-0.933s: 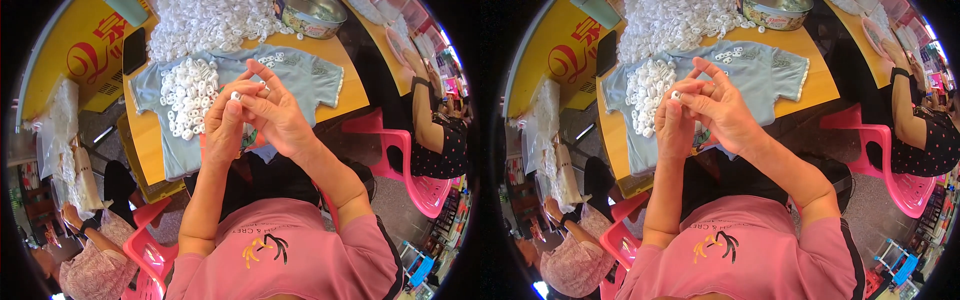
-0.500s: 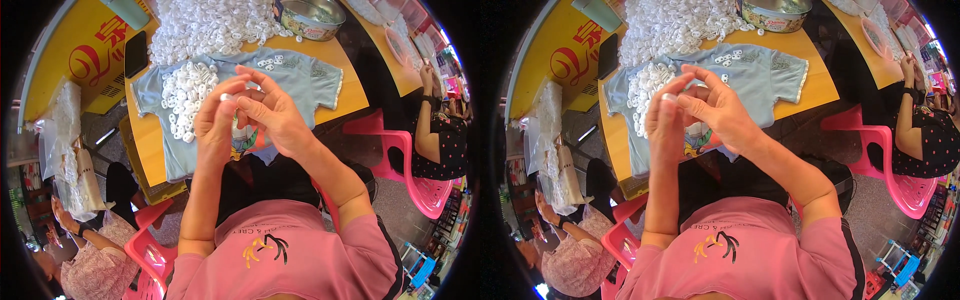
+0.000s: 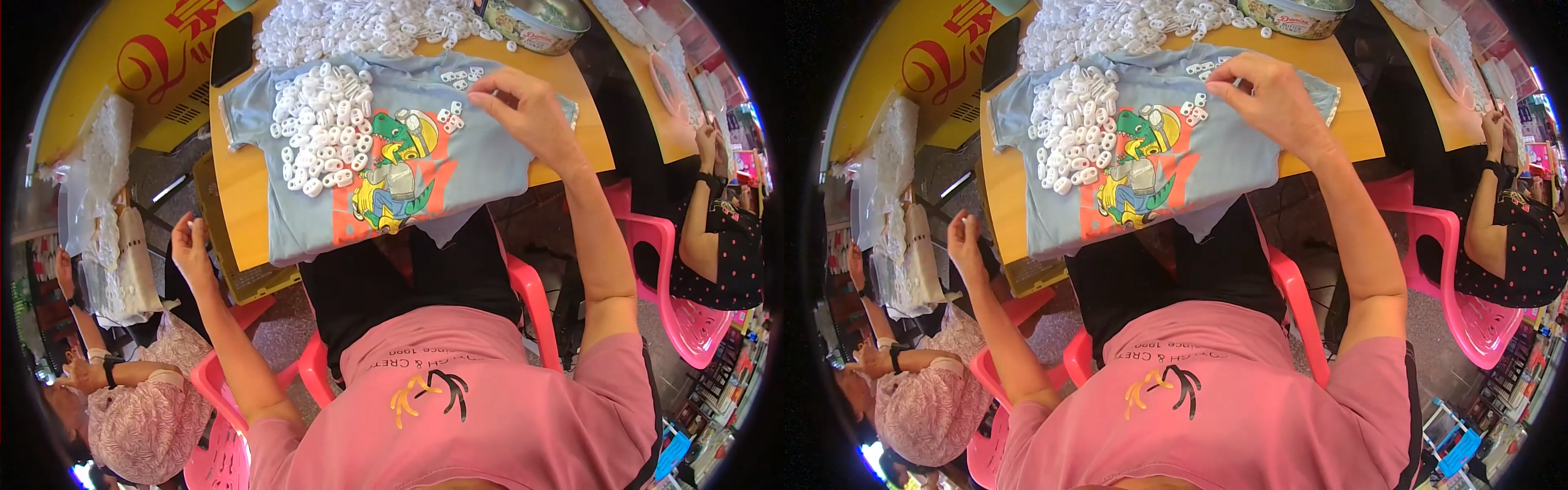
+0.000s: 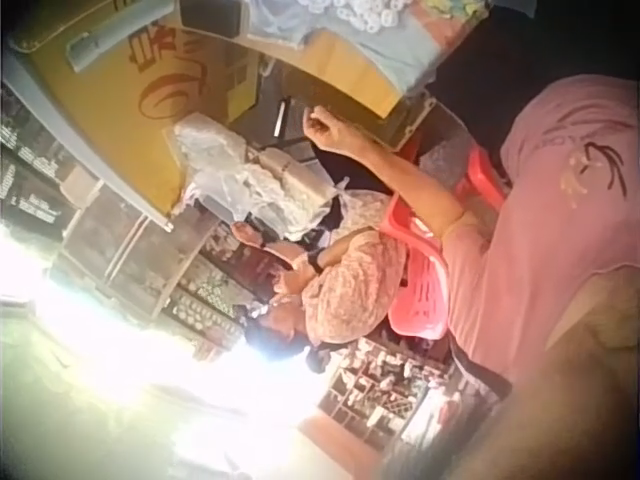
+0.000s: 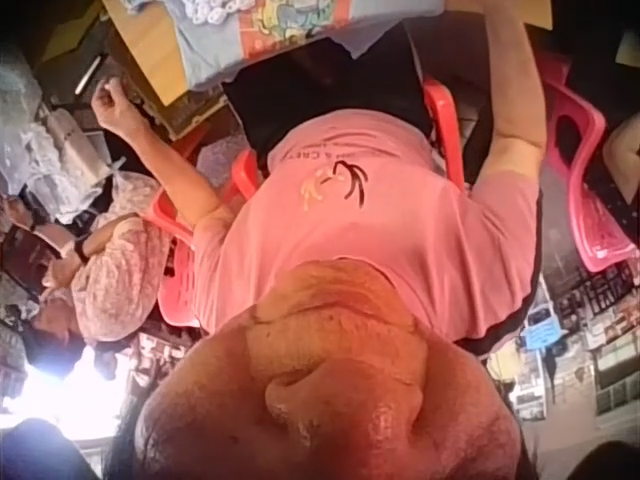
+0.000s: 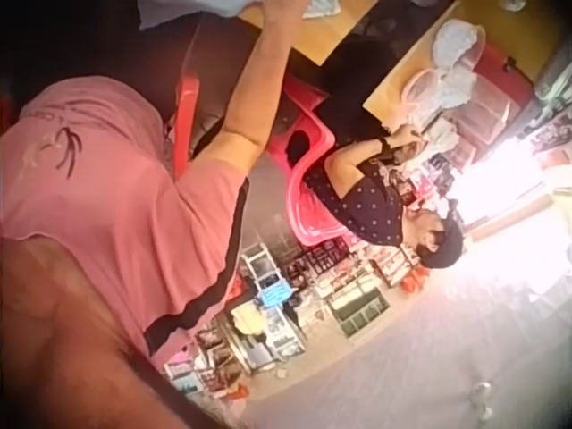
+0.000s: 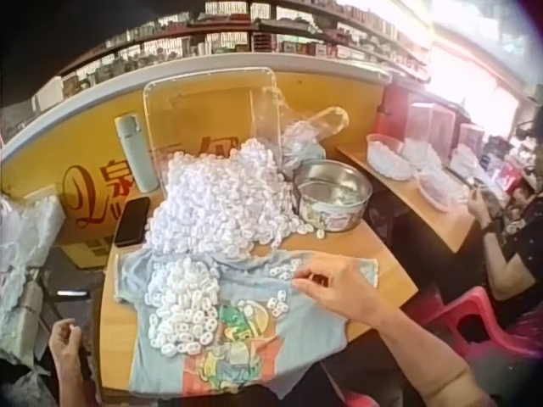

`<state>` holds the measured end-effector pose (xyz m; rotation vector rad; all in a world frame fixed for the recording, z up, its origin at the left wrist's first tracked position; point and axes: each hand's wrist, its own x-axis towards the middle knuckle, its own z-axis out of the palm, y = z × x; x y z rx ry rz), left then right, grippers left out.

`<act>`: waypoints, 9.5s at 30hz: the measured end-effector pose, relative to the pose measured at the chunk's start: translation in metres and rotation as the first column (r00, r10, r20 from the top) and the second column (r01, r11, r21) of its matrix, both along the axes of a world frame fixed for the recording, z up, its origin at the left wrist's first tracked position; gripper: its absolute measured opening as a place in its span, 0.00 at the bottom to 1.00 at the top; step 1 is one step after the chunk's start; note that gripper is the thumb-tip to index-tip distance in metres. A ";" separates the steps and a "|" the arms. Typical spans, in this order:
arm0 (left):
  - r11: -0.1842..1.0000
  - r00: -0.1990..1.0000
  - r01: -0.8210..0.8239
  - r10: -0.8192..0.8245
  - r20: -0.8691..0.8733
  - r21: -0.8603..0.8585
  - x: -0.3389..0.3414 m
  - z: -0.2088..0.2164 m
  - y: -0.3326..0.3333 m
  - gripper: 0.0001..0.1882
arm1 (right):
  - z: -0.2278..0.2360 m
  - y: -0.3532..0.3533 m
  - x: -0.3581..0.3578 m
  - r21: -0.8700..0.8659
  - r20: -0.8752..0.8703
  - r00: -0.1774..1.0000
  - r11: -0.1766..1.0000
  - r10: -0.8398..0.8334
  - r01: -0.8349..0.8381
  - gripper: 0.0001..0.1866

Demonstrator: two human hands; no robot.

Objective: Manually attaching small white plastic clips or buttons onto the graphic print of a light blue t-shirt.

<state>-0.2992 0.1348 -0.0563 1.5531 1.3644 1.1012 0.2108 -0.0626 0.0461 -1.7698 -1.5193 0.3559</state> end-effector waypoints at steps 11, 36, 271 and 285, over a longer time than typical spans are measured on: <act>0.952 0.997 -0.044 0.062 -0.049 0.303 0.085 0.065 -0.060 0.15 | -0.010 -0.008 -0.018 -0.060 0.232 0.968 0.995 0.096 -0.085 0.08; 0.765 0.655 0.631 -0.438 0.615 -0.128 0.321 0.085 -0.143 0.08 | -0.003 -0.010 -0.045 0.008 -0.745 0.667 1.000 0.009 -0.005 0.09; 0.767 0.544 0.637 -0.371 0.752 -0.082 0.300 0.054 -0.132 0.07 | 0.020 0.015 -0.047 0.078 0.249 0.901 0.920 0.356 -0.385 0.06; 0.765 0.603 0.632 -0.386 0.698 -0.123 0.300 0.057 -0.135 0.08 | 0.002 0.017 -0.046 0.151 0.242 0.881 0.881 0.408 -0.449 0.08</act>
